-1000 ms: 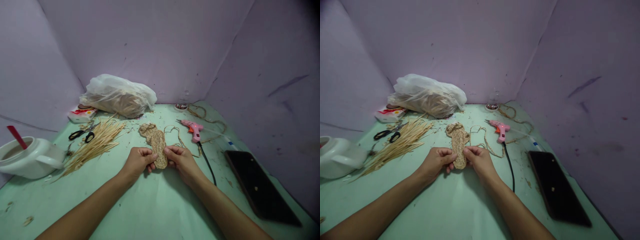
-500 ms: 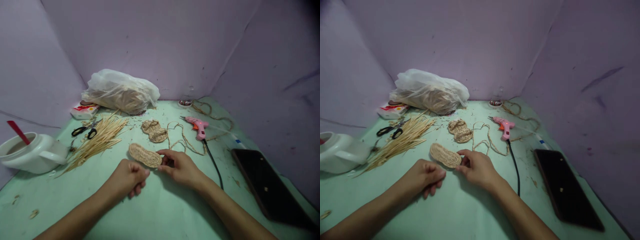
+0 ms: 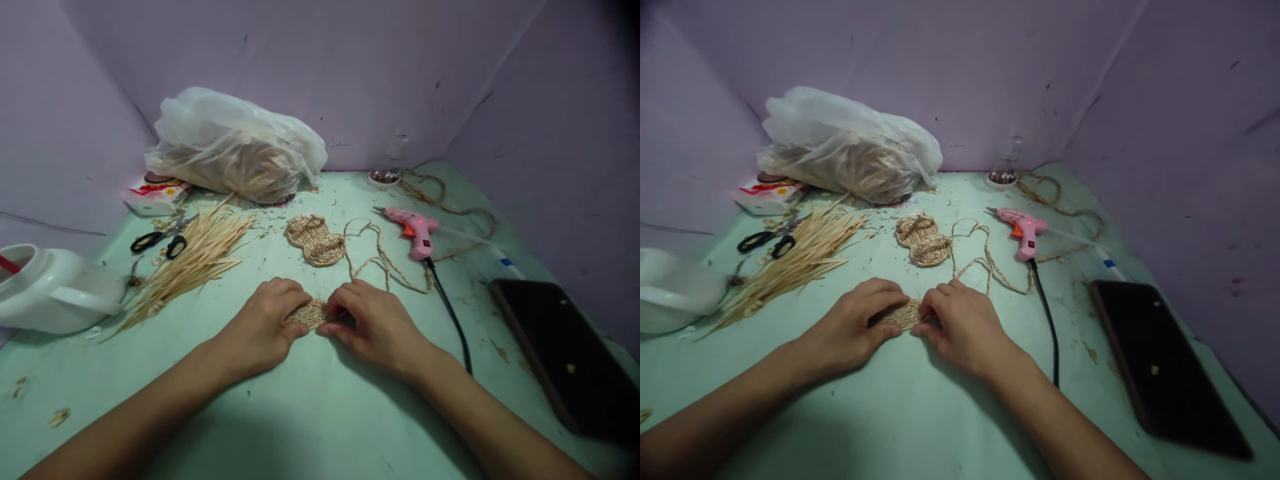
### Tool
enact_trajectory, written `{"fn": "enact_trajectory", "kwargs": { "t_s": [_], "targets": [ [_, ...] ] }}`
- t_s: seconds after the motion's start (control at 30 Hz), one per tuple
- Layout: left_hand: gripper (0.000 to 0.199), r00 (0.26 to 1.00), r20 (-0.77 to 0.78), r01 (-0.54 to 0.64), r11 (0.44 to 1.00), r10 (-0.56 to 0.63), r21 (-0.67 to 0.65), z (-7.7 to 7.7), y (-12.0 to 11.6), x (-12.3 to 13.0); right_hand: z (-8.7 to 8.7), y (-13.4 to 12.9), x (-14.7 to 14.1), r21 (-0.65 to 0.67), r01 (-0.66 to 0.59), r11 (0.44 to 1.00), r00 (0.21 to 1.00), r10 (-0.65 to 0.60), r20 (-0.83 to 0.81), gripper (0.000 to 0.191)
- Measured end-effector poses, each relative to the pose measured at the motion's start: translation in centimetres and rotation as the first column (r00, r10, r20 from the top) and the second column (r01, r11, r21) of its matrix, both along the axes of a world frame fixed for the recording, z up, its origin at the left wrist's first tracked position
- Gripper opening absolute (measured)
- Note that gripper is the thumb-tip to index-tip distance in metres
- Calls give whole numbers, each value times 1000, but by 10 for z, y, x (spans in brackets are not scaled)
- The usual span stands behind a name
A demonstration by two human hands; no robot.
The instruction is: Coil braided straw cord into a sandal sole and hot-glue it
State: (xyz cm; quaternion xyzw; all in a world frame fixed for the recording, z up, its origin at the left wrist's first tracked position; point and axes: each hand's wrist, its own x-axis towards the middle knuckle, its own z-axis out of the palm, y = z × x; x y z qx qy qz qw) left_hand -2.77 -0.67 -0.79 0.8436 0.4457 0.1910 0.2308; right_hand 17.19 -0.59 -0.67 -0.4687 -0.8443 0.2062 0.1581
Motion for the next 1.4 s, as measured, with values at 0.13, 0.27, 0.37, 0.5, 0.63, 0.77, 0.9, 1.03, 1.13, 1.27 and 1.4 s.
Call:
{"fn": "enact_trajectory", "kwargs": {
  "t_s": [0.13, 0.27, 0.37, 0.5, 0.63, 0.77, 0.9, 1.03, 1.13, 1.27, 1.4],
  "targets": [
    [23, 1000, 10, -24, 999, 24, -31, -1, -3, -1, -3, -1, -1, -3, -8, 1000, 1000, 8, -8, 15],
    [29, 1000, 12, -11, 999, 11, -43, 1, -3, -1, -4, -2, -2, -15, -3, 1000, 1000, 3, -14, 13],
    [28, 1000, -4, -21, 999, 21, -47, 2, -4, 1, -3, -2, -4, 6, 7, 1000, 1000, -7, 9, 11],
    [31, 999, -35, -29, 1000, 29, -1, 3, -7, 5, -3, -2, -5, 59, 9, 998, 999, -11, 33, 10],
    [26, 995, -97, -28, 997, 34, 69, 4, -9, 11, -3, -2, -4, 89, -4, 996, 999, 1, 36, 10],
    [24, 990, -142, 1, 993, 16, 120, 6, -8, 14, -2, 1, 0, 120, -43, 992, 998, 37, 52, 11],
    [25, 994, -110, -9, 988, 27, 153, 3, -8, 13, -4, 5, 4, 108, -2, 994, 999, -2, 45, 11],
    [26, 998, -50, -28, 983, 37, 182, 0, -7, 11, -6, 5, 3, 104, 49, 993, 997, -55, 55, 32],
    [27, 998, -56, -23, 983, 34, 180, 0, -7, 12, -6, 5, 3, 108, 23, 994, 995, -33, 90, 26],
    [28, 997, -70, -25, 985, 37, 170, 1, -7, 12, -3, 9, 9, 99, -16, 995, 997, 8, 80, 21],
    [29, 996, -77, -32, 986, 45, 163, 0, -5, 8, -3, 14, 16, 128, -81, 988, 996, 77, 37, 12]
  ]
}}
